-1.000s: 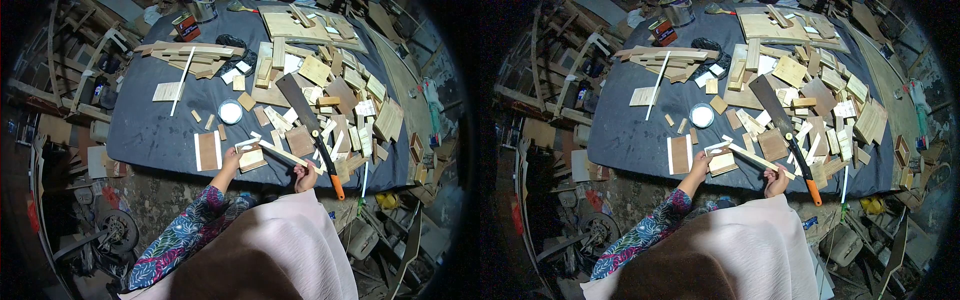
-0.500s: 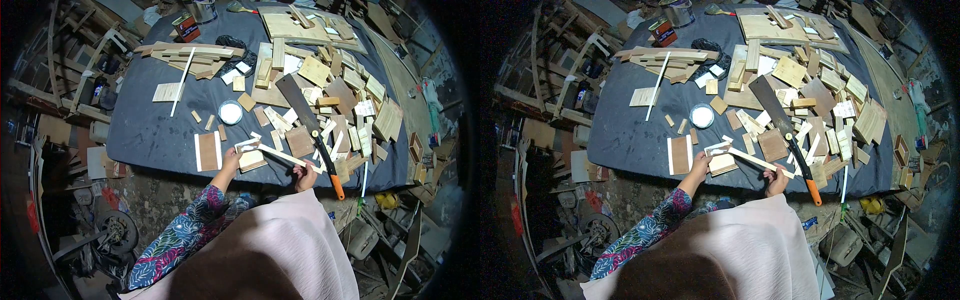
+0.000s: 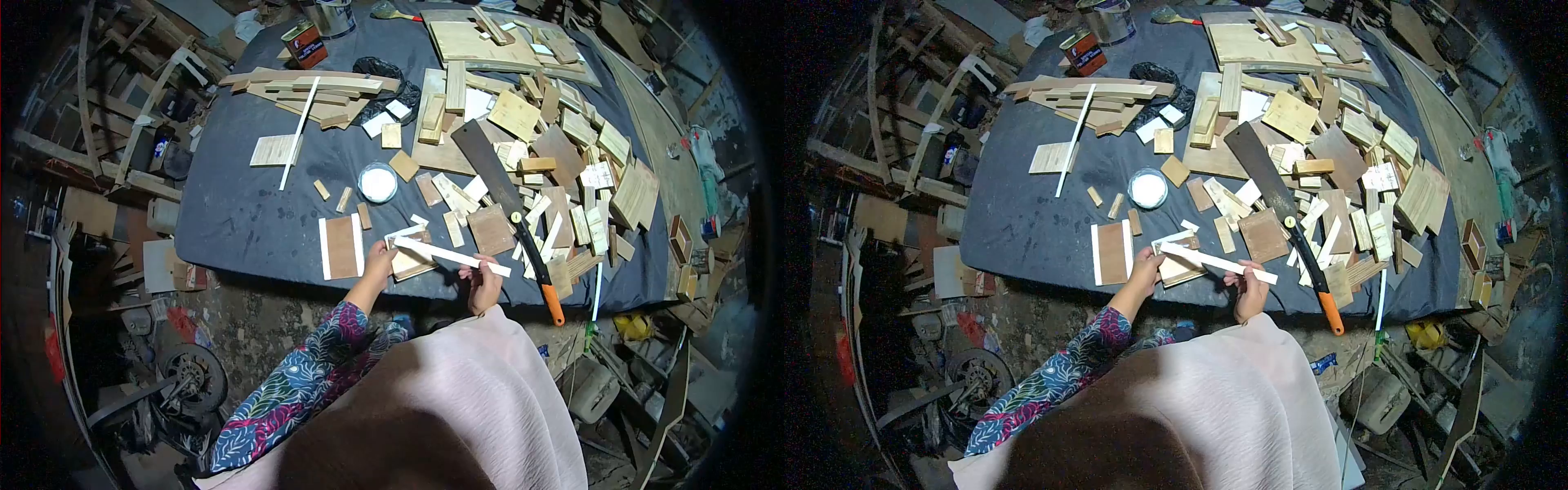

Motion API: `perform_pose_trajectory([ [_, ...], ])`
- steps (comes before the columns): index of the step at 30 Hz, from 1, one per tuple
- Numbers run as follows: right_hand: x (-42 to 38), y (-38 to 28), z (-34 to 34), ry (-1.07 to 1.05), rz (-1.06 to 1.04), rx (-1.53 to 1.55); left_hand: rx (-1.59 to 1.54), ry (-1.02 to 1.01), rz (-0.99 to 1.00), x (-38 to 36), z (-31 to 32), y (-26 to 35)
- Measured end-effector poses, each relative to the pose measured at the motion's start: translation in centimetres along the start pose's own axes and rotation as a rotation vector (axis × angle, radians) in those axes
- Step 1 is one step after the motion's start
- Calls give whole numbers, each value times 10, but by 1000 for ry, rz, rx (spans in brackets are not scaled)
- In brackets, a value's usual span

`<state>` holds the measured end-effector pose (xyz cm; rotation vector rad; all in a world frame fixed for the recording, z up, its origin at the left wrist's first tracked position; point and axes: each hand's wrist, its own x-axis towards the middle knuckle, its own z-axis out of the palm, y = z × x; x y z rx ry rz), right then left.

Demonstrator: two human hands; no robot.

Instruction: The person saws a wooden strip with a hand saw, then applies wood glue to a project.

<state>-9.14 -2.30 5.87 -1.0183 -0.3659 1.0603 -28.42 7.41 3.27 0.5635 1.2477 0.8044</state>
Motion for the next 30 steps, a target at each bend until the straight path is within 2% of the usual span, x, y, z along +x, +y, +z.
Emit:
perform_pose_trajectory([
  [4, 0, 2, 3, -20, -6, -52, 7, -20, 18, 1, 0, 0],
  [6, 2, 3, -1, 94, -8, -10, 23, -13, -11, 1, 0, 2],
  [10, 3, -10, 0, 176, 8, 143, -6, -38, -7, 2, -4, -2],
  [13, 4, -21, 4, 223, 62, 100, -36, -44, -11, 7, -8, -7],
  [15, 6, -17, 2, 242, 72, 103, 167, 55, 14, 10, -11, -10],
  [16, 6, -17, 2, 275, 74, 116, 164, 57, 11, 10, -14, -10],
  [18, 5, -16, 0, 306, 81, 122, 836, 178, 204, 6, -20, -6],
  [19, 5, -15, -1, 318, 88, 130, 833, 183, 200, 3, -20, -2],
  [21, 5, -14, -3, 328, 102, 137, 1182, 274, 446, -4, -21, 9],
  [23, 5, -15, -4, 346, 103, 135, 1211, 299, 407, -5, -23, 16],
  [25, 5, -13, -6, 354, 101, 132, 1203, 266, 574, -3, -27, 18],
  [26, 5, -13, -7, 349, 88, 134, 1203, 268, 572, -3, -28, 19],
  [28, 5, -13, -7, 353, 82, 147, 1290, 168, 754, -8, -25, 26],
  [30, 3, -13, -8, 356, 77, 146, 1328, 164, 793, -5, -29, 24],
])
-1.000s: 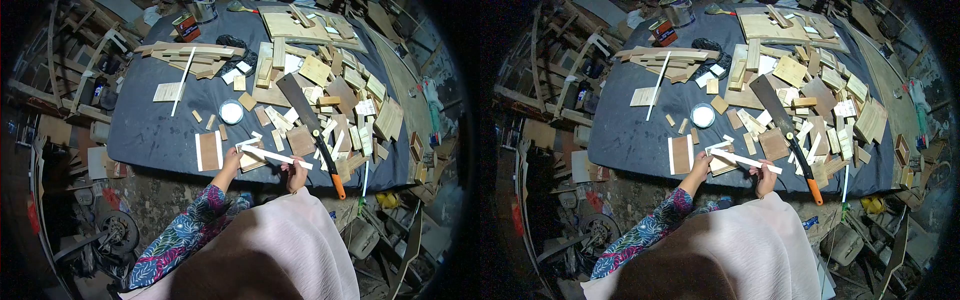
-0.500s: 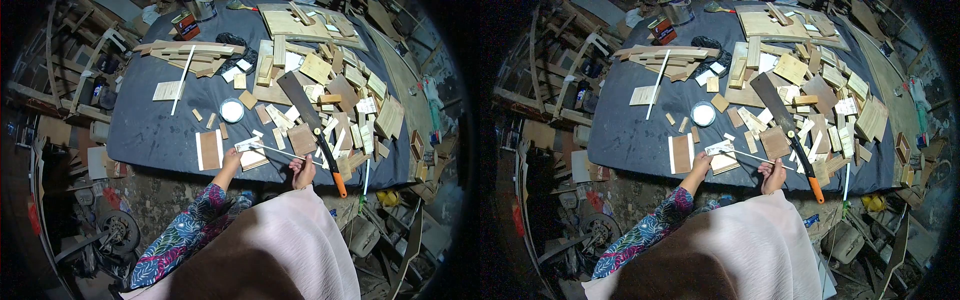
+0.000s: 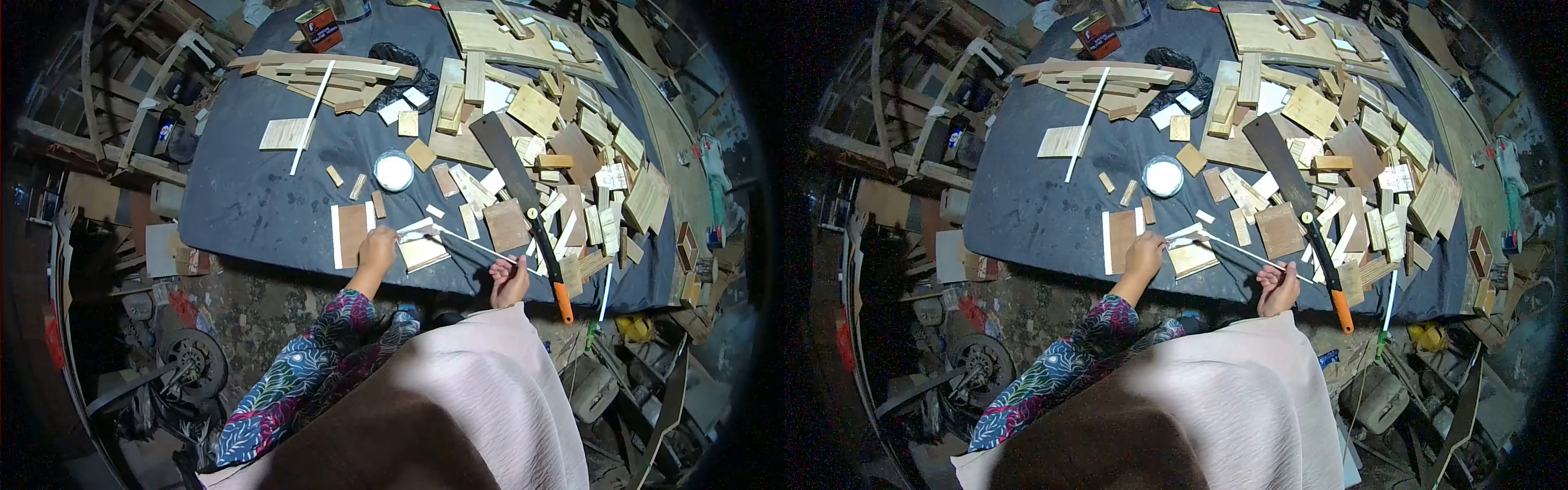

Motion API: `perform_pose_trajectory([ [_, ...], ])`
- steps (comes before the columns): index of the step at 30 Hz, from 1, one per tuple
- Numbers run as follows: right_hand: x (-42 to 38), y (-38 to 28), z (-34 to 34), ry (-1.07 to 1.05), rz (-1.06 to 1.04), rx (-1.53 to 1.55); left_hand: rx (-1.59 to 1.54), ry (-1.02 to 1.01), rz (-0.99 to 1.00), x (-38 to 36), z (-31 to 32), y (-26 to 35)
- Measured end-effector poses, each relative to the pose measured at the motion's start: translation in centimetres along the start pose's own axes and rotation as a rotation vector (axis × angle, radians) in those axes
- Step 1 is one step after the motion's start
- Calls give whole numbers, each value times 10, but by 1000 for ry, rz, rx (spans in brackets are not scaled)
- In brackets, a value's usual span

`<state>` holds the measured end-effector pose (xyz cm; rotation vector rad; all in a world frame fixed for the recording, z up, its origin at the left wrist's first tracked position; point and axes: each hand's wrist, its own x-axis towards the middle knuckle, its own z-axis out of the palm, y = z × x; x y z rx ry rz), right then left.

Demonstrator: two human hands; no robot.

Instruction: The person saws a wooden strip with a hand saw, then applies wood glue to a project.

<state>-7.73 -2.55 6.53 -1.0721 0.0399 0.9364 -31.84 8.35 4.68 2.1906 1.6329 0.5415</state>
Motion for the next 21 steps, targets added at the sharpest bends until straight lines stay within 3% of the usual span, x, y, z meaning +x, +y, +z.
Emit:
perform_pose_trajectory([
  [16, -3, 3, -7, 32, -15, 21, 192, 30, 245, 2, 11, -16],
  [21, -1, 10, -3, 18, -44, -64, 184, 23, 229, 0, 7, -12],
])
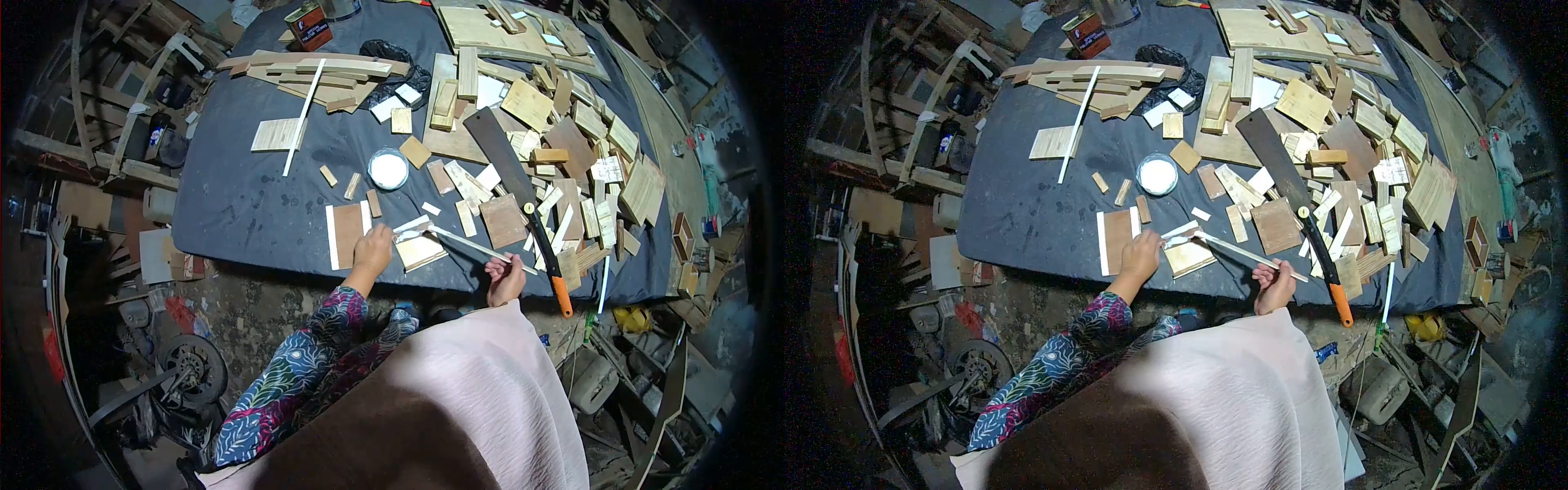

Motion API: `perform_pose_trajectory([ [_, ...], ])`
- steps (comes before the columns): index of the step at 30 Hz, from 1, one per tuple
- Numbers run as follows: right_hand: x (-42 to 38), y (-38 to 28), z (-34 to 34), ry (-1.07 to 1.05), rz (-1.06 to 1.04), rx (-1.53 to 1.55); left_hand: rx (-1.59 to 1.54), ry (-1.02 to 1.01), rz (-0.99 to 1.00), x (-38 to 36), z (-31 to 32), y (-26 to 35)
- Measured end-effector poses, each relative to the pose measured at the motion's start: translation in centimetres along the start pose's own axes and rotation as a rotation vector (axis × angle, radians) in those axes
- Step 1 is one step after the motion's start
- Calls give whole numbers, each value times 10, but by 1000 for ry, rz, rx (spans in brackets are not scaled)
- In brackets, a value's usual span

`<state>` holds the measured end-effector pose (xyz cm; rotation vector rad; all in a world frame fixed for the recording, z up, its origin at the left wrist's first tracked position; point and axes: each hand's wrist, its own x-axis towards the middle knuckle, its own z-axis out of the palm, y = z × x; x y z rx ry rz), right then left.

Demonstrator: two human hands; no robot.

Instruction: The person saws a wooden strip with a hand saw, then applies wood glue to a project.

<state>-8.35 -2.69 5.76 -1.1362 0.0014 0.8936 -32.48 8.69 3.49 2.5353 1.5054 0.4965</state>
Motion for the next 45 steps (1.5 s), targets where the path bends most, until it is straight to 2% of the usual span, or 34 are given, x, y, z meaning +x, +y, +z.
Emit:
perform_pose_trajectory([
  [2, -2, 8, 4, -29, -22, -57, -3, -4, -13, -1, -1, 0],
  [5, -3, 21, 4, -235, -139, -141, -34, -11, -19, -3, 2, -2],
  [11, -5, 26, 6, -265, -214, -277, -66, -54, -62, -2, -3, 2],
  [17, -9, 24, 7, -251, -234, -331, -194, -119, -232, 0, -16, 3],
  [19, -10, 21, 9, -243, -214, -295, -211, 12, -275, -1, -28, 5],
  [23, -7, 18, 8, -224, -219, -190, -124, 99, -311, -25, -65, 6],
  [29, 2, 26, 2, -245, -279, -282, -162, 256, -492, -83, -107, -5],
  [32, 0, 21, 5, -224, -300, -261, -60, 182, -502, -119, -96, -34],
  [34, 1, 18, 7, -220, -281, -221, -97, 254, -556, -126, -98, -33],
  [36, 0, 11, 11, -215, -263, -183, -131, 225, -639, -137, -96, -38],
  [37, -2, 5, 16, -169, -235, -172, -13, 131, -629, -143, -95, -41],
  [41, 7, 3, 24, -75, -189, -186, -3, 121, -623, -155, -86, -46],
  [43, 8, 1, 28, -26, -161, -230, 47, 4, -808, -160, -80, -50],
  [45, 6, 0, 33, 76, -139, -235, 72, -68, -849, -163, -77, -54],
])
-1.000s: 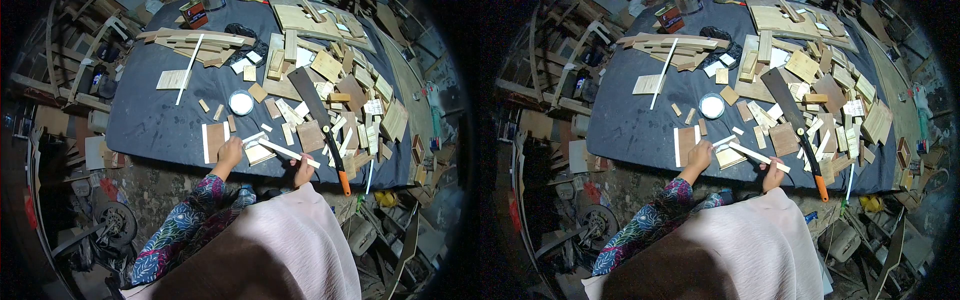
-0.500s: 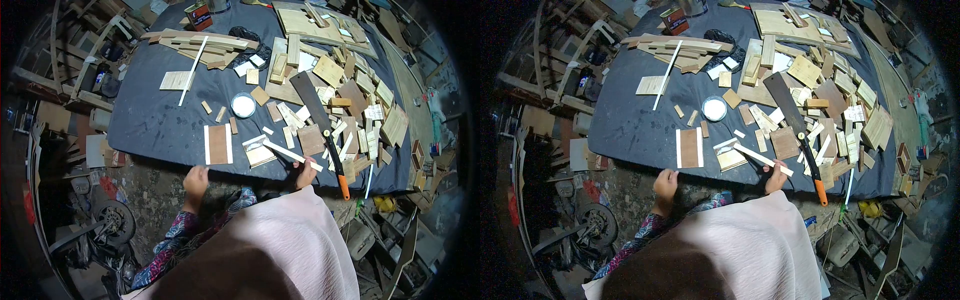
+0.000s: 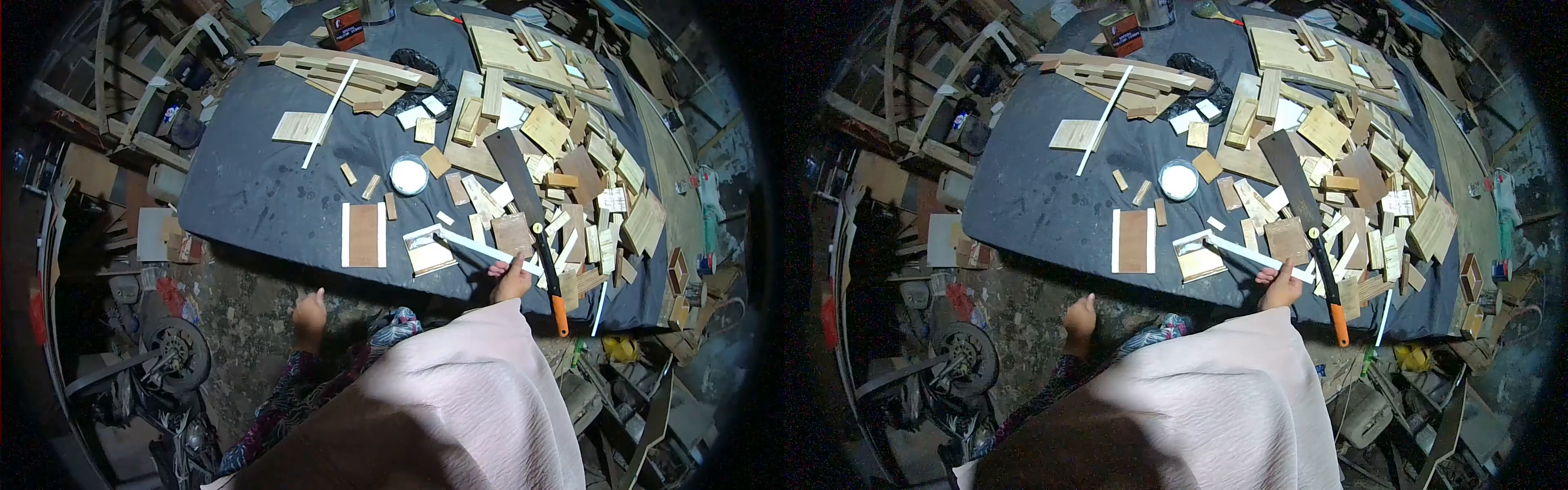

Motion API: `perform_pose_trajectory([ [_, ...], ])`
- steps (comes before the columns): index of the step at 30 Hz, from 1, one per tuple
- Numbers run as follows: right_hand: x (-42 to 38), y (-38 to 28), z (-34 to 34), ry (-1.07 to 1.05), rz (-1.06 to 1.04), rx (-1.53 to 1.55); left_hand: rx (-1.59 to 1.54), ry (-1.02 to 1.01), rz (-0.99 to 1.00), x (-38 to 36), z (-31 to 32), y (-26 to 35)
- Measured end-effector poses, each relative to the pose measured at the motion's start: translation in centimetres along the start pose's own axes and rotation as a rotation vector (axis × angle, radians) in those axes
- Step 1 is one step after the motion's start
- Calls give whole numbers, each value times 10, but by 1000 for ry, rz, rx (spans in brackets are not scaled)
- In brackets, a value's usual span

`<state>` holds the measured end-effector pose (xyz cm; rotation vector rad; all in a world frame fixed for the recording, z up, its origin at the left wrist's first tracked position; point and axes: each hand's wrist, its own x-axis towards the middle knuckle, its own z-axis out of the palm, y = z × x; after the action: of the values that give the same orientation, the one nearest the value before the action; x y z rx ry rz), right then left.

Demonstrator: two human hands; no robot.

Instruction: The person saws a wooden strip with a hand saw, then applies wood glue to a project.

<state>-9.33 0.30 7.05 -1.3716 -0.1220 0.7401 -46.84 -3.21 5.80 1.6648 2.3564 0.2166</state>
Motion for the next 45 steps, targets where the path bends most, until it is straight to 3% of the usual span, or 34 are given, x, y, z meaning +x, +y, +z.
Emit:
perform_pose_trajectory([
  [4, -1, 9, -1, -7, 77, -19, -17, -155, -88, -2, 1, -10],
  [7, 7, 17, -5, 109, 176, -12, -43, -174, -71, -3, 10, -20],
  [14, 9, 25, -7, 102, 241, 16, 25, -266, -59, -2, 21, -20],
  [16, 12, 27, -8, 131, 238, 16, -17, -336, -154, -2, 15, -13],
  [29, 9, 22, -12, 136, 204, 65, 42, -337, -98, -3, 41, -44],
  [31, 3, 21, -6, 108, 206, 36, 104, -450, -173, -1, 39, -40],
  [40, 9, 17, -15, 121, 167, 54, 152, -525, -152, 5, 66, -64],
  [45, 10, 23, -9, 83, 152, -45, 144, -530, -224, 2, 32, -28],
])
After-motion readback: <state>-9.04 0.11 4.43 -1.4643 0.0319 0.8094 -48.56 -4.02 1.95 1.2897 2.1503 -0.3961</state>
